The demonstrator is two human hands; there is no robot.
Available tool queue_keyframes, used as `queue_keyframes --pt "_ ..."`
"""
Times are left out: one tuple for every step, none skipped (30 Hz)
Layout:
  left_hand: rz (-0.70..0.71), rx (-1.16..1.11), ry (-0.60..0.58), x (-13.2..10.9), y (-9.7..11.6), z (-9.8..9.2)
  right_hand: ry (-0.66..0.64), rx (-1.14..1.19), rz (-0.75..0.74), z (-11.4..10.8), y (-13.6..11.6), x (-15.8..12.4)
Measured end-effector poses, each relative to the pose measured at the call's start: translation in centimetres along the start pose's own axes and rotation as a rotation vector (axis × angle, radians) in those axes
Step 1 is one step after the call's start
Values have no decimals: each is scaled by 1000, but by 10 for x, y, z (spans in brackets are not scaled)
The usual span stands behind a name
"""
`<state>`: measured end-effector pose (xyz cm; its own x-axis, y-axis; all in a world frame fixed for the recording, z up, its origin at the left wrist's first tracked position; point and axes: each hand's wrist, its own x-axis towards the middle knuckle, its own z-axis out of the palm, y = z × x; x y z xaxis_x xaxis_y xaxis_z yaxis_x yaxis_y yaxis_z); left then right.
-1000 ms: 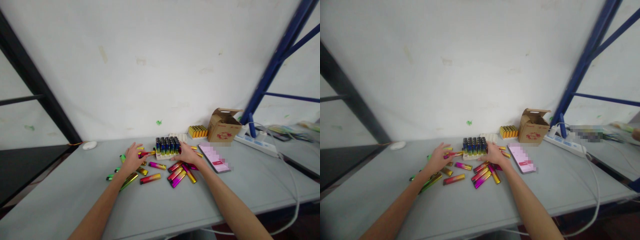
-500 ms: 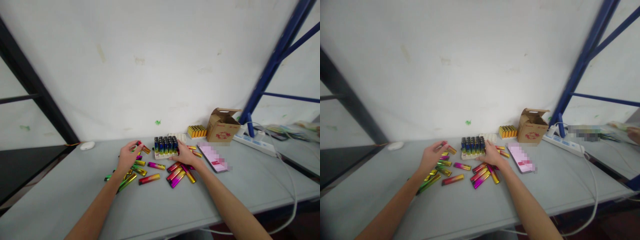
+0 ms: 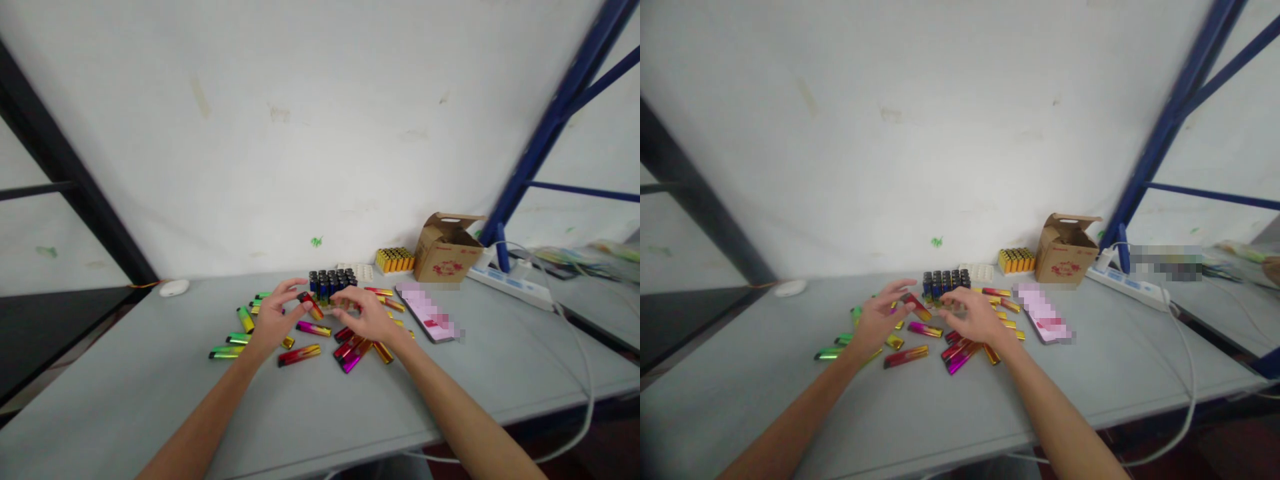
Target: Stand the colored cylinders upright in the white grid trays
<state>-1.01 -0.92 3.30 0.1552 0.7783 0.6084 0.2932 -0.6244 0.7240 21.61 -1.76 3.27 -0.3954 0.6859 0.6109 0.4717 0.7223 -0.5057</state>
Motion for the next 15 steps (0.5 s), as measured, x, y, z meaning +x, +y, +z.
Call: queue_keyframes --pt "28 16 -8 0 0 1 -60 -15 -12 3 -3 0" --pt "50 41 -2 0 0 0 -103 -39 -16 5 -4 -1" --pt "66 76 22 1 -1 -2 -122 -67 -11 6 -4 -1" --pt "76 122 60 2 -2 -6 -121 -91 3 5 -2 -1" --pt "82 175 108 3 -4 -10 -101 -107 26 4 1 -1" --pt "88 230 157 5 -7 -15 -65 -118 55 2 4 -1" --pt "89 281 191 6 -10 -19 -24 -121 88 -1 9 -1" --pt "89 319 202 7 -14 -23 18 -122 121 -4 13 -1" --pt "88 349 187 8 -19 -26 60 -124 151 -7 17 -1" --pt "86 373 155 8 -23 -28 94 -124 176 -10 21 -1" --pt "86 394 113 7 -28 -29 119 -126 198 -13 24 -1" --pt "89 414 67 6 -32 -28 136 -129 216 -15 26 -1" --pt "92 437 21 5 -36 -27 141 -131 232 -16 29 -1" --pt "93 464 -26 4 -39 -25 142 -137 247 -18 30 -1" --pt "86 495 -71 3 -42 -23 142 -146 260 -18 32 -1"
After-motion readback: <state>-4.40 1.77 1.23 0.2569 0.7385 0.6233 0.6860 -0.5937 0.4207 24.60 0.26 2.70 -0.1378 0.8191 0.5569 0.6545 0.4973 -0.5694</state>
